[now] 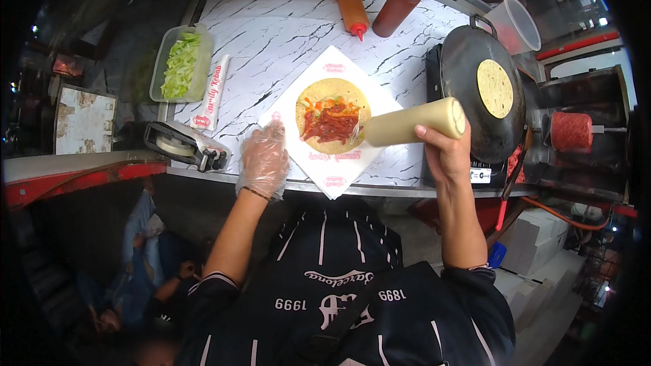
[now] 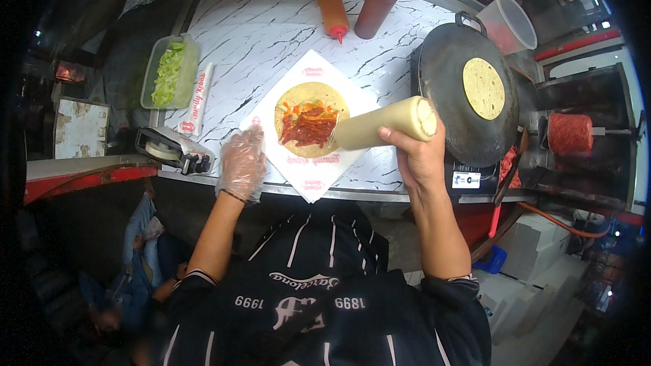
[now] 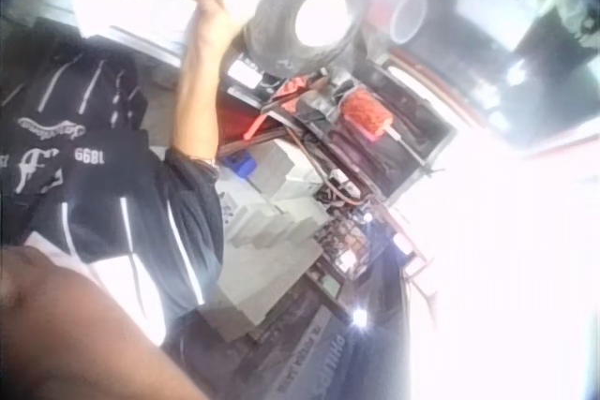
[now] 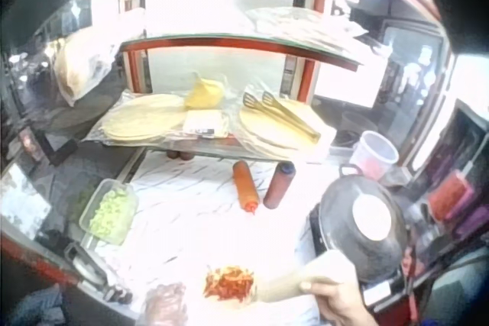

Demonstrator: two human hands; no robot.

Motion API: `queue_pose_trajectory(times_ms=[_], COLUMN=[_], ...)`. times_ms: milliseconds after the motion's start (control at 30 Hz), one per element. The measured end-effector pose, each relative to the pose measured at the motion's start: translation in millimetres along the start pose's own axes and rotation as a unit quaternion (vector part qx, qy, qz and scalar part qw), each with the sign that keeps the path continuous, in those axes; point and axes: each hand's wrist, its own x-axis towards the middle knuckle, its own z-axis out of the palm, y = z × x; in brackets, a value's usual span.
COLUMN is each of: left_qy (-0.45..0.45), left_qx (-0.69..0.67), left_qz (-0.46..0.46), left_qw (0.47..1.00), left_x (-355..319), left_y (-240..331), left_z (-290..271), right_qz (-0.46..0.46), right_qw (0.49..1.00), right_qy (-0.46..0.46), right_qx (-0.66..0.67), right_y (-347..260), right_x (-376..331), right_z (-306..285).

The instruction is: The person assembles tacos by placing lettuce and sliced meat onto tortillas, then adding sauces and cheese. They fold the tortillas and wrap them in paper, repeating the process for multiple tacos.

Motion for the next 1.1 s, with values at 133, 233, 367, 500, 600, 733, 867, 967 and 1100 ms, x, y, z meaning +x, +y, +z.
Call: queue_pose_trajectory(times_ms=[133,233,367,500,600,733,867,967,1100], left_qy=[-0.013,-0.018,-0.003,0.002,0.009,0.011,0.015,0.028,0.037], left_qx=[0.009,0.003,-0.012,-0.023,-0.027,-0.023,-0.029,-0.04,-0.049], left_qz=[0.012,0.014,0.032,0.035,0.022,0.02,0.025,0.024,0.028], left_qw=[1.0,1.0,0.999,0.999,0.999,0.999,0.999,0.999,0.998], left_x=[0,1,-1,0,-1,-2,-2,-3,-4], left_y=[0,-4,-7,-6,-3,0,-1,-1,-2], left_z=[1,1,1,0,0,-1,-2,0,3], right_qz=[-0.097,-0.049,-0.066,-0.069,-0.059,-0.116,-0.028,-0.102,-0.067], right_qw=[0.994,0.998,0.997,0.997,0.998,0.993,0.999,0.994,0.997], right_qy=[0.04,0.028,0.034,0.031,0.007,0.016,-0.017,-0.001,-0.031], right_qx=[0.027,0.005,0.004,0.013,-0.014,0.034,-0.024,0.032,-0.005], right_y=[-8,-12,-13,-12,-12,-12,-8,-5,1], right_x=[-2,-2,0,1,3,9,14,19,24], right_z=[9,18,28,36,42,50,62,70,79])
